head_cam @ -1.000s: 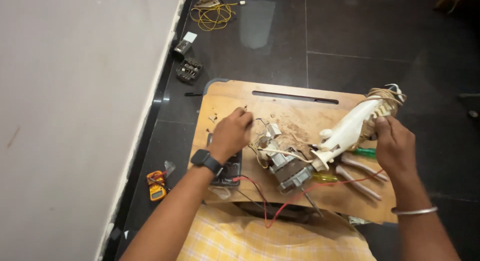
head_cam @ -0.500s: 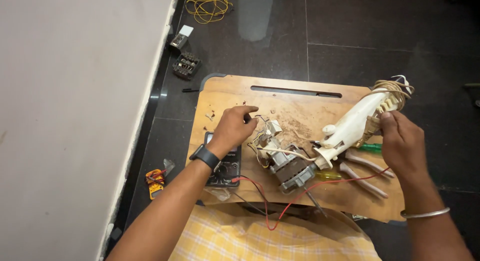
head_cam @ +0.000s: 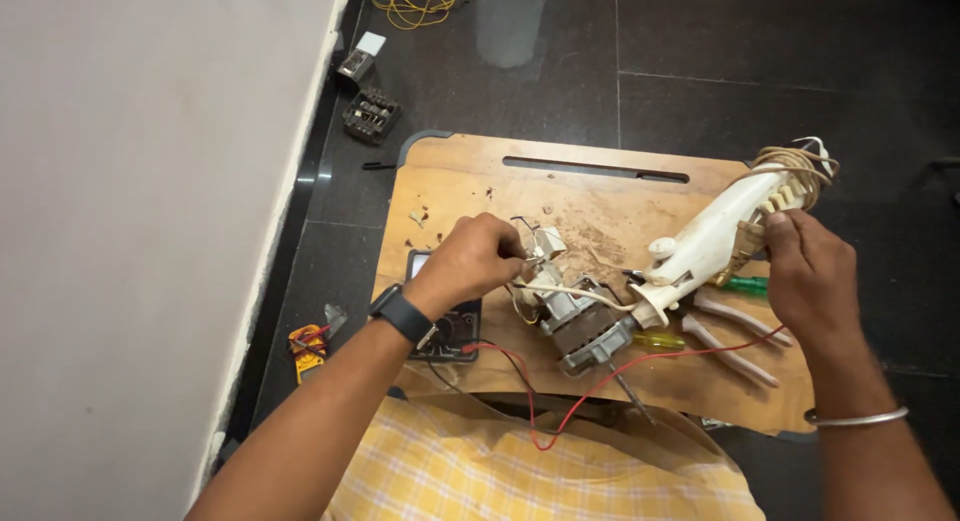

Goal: The user is repairing a hand blender by testing the motor and wiring with a multimeter.

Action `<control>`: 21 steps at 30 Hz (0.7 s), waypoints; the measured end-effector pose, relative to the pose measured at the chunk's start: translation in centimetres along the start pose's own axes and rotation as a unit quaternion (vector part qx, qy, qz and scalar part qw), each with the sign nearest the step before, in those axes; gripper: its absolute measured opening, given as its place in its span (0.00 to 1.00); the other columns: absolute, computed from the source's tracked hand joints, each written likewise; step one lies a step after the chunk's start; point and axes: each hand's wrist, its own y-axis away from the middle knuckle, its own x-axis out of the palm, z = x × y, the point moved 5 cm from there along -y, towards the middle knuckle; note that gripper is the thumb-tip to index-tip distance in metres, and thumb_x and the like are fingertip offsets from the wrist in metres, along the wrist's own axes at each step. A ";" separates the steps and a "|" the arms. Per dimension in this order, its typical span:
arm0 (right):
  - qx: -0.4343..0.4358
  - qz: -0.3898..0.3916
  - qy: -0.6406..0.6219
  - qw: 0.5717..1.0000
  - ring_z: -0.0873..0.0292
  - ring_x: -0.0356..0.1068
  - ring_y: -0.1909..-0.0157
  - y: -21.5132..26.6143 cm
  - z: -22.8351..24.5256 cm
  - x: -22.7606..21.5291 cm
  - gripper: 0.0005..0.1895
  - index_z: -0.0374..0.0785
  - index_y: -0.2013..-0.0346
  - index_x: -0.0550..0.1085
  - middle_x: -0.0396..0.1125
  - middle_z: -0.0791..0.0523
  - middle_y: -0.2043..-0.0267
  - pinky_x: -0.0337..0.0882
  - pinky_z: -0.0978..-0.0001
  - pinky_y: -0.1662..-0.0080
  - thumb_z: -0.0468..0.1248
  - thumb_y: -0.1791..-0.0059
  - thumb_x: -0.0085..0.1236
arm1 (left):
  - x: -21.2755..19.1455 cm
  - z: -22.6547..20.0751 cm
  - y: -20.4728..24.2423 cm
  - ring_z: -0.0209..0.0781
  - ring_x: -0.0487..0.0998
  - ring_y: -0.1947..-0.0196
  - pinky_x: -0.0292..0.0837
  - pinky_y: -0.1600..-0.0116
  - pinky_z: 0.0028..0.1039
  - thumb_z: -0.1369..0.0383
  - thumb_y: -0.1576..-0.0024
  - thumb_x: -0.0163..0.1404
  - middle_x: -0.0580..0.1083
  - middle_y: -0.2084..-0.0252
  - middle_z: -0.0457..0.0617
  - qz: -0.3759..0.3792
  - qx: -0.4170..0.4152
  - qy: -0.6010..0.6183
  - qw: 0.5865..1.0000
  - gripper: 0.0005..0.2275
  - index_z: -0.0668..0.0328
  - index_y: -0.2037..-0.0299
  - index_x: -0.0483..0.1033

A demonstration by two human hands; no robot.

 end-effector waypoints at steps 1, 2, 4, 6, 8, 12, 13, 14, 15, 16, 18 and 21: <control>0.001 -0.001 0.002 1.000 0.56 0.67 0.65 0.0 -0.1 -0.1 0.20 0.28 0.54 0.75 0.71 0.47 0.67 0.67 0.59 0.62 0.44 0.38 0.44 | 0.1 -0.1 0.0 0.47 0.83 0.72 0.77 0.62 0.32 0.68 0.54 0.61 0.80 0.72 0.58 0.001 0.001 0.001 1.000 0.08 0.66 0.69 0.83; -0.002 0.001 0.007 1.000 0.57 0.68 0.65 -0.1 -0.1 0.0 0.20 0.28 0.54 0.75 0.71 0.47 0.66 0.67 0.60 0.62 0.44 0.38 0.43 | 0.1 -0.1 0.1 0.47 0.83 0.72 0.77 0.62 0.32 0.68 0.54 0.61 0.80 0.71 0.57 -0.001 -0.010 0.001 1.000 0.08 0.65 0.68 0.83; -0.005 0.003 0.012 1.000 0.58 0.69 0.65 -0.1 0.0 0.1 0.20 0.28 0.54 0.76 0.71 0.48 0.66 0.67 0.61 0.62 0.44 0.38 0.43 | 0.1 0.2 0.2 0.47 0.84 0.71 0.78 0.61 0.32 0.68 0.53 0.60 0.81 0.71 0.57 -0.003 -0.022 0.001 1.000 0.08 0.65 0.68 0.83; 0.018 0.005 0.011 1.000 0.56 0.69 0.66 -0.1 -0.1 0.1 0.21 0.28 0.54 0.76 0.71 0.47 0.66 0.67 0.59 0.63 0.44 0.38 0.43 | 0.0 0.4 0.1 0.48 0.84 0.69 0.78 0.60 0.33 0.70 0.53 0.57 0.81 0.70 0.57 -0.020 0.002 -0.005 1.000 0.07 0.65 0.68 0.83; 0.022 0.004 0.005 1.000 0.56 0.69 0.65 -0.1 0.1 0.1 0.21 0.29 0.54 0.76 0.71 0.48 0.66 0.68 0.60 0.62 0.44 0.39 0.43 | -0.1 0.4 0.1 0.48 0.84 0.69 0.79 0.59 0.33 0.70 0.53 0.57 0.81 0.69 0.57 -0.025 0.006 -0.005 1.000 0.07 0.65 0.67 0.83; 0.011 0.010 0.010 1.000 0.56 0.70 0.64 -0.1 0.1 0.1 0.22 0.28 0.55 0.76 0.72 0.48 0.65 0.69 0.61 0.61 0.45 0.38 0.42 | -0.1 0.6 0.1 0.49 0.84 0.68 0.79 0.58 0.34 0.70 0.53 0.56 0.81 0.69 0.57 -0.025 0.000 -0.017 1.000 0.07 0.66 0.67 0.83; 0.011 0.009 0.010 1.000 0.56 0.70 0.64 0.0 0.1 0.1 0.22 0.28 0.55 0.76 0.72 0.48 0.65 0.69 0.61 0.61 0.45 0.38 0.42 | 0.1 0.6 0.0 0.49 0.84 0.68 0.79 0.58 0.34 0.70 0.53 0.56 0.81 0.69 0.57 -0.025 0.001 -0.017 1.000 0.07 0.66 0.67 0.83; 0.013 0.010 0.004 1.000 0.56 0.70 0.64 0.0 0.2 0.2 0.21 0.29 0.54 0.76 0.72 0.48 0.65 0.69 0.61 0.61 0.45 0.39 0.42 | 0.1 0.5 0.0 0.49 0.84 0.68 0.79 0.57 0.33 0.71 0.52 0.56 0.81 0.69 0.58 -0.026 0.005 -0.017 0.999 0.07 0.66 0.67 0.83; 0.015 0.010 -0.002 1.000 0.56 0.70 0.64 -0.1 0.2 0.2 0.21 0.29 0.54 0.76 0.72 0.48 0.65 0.68 0.61 0.61 0.45 0.39 0.42 | 0.1 0.5 0.0 0.49 0.84 0.67 0.79 0.57 0.33 0.71 0.52 0.56 0.81 0.69 0.58 -0.028 0.009 -0.017 0.999 0.07 0.66 0.67 0.83; 0.015 0.010 -0.002 1.000 0.56 0.70 0.64 -0.1 0.2 0.2 0.21 0.29 0.54 0.76 0.72 0.48 0.65 0.68 0.61 0.61 0.45 0.39 0.42 | 0.0 0.4 0.0 0.49 0.84 0.67 0.79 0.57 0.33 0.71 0.52 0.56 0.81 0.69 0.58 -0.027 0.009 -0.017 0.999 0.07 0.66 0.67 0.83; 0.019 0.013 0.001 1.000 0.55 0.69 0.65 0.0 -0.1 0.3 0.21 0.29 0.55 0.76 0.71 0.47 0.66 0.68 0.59 0.62 0.45 0.39 0.42 | 0.0 0.4 0.0 0.49 0.84 0.67 0.79 0.56 0.33 0.71 0.52 0.56 0.81 0.68 0.57 -0.025 -0.002 -0.026 0.999 0.07 0.65 0.67 0.83; -0.018 0.003 0.006 1.000 0.57 0.70 0.65 -0.1 0.2 0.3 0.21 0.28 0.54 0.76 0.71 0.48 0.66 0.68 0.61 0.61 0.44 0.39 0.43 | 0.3 0.6 -0.1 0.49 0.84 0.67 0.79 0.56 0.33 0.71 0.52 0.56 0.81 0.69 0.58 -0.028 0.003 -0.023 0.999 0.07 0.66 0.67 0.83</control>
